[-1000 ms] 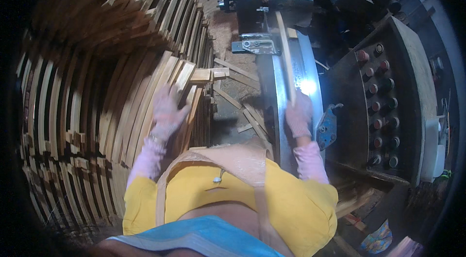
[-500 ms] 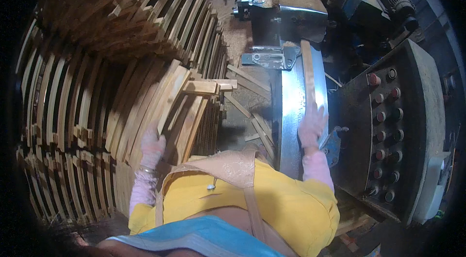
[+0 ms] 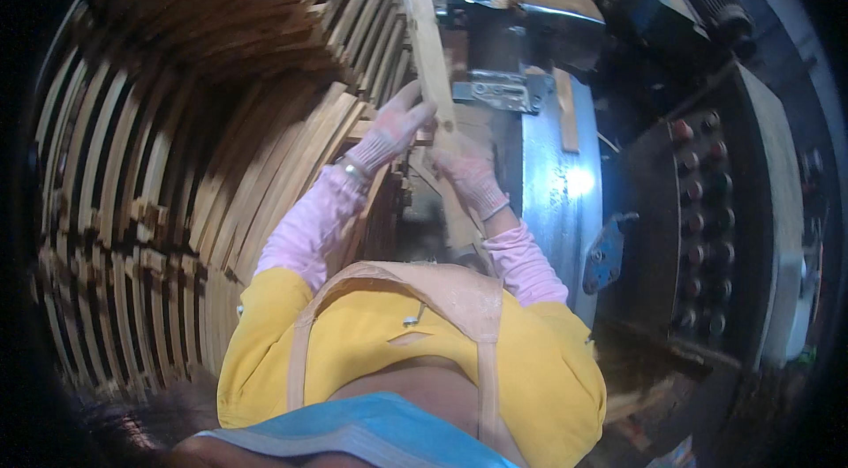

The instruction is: The person picks up wood strips by hand, feeds them into a processing machine one by one, and then places the processed strips onto a large stack of wood.

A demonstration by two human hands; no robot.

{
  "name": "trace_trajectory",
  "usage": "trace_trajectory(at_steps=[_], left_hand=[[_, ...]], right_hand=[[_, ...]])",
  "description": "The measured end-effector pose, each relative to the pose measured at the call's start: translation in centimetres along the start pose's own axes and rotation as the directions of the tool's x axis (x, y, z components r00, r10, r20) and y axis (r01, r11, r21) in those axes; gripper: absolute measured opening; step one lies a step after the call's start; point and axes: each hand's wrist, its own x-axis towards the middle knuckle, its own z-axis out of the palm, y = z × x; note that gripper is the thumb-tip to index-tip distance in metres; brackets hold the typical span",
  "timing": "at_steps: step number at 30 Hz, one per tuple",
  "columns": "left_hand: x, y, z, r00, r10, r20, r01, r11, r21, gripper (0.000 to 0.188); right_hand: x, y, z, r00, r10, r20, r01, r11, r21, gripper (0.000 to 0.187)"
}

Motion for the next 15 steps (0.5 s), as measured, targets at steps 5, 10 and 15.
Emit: trace_trajectory(at_steps=[5,10,15], left_hand=[[-10.3,-3.2,-8.0,0.967,0.223,-0.126,-0.033,0.598,0.801,0.072],[-16.6,-2.4,-13.6,0.97,-0.081,-0.23,0.242,0.204,0.949,0.077],[-18.8,-7.2,-15.6,0.978,-0.034,-0.203,0.206,0.22,0.953,0.081]], right_hand=[[-9.6,-2.5,-8.3,0.865,-0.092,-0.494,-0.232,0.799,-0.555,0.063],[-18.2,4.0,-15.0,0.835,-0.424,-0.352,-0.445,-0.143,-0.884,0.055],[-6.7,4.6,-18.9,0.817,-0.517,-0.254,-0.41,-0.213,-0.887,0.04]])
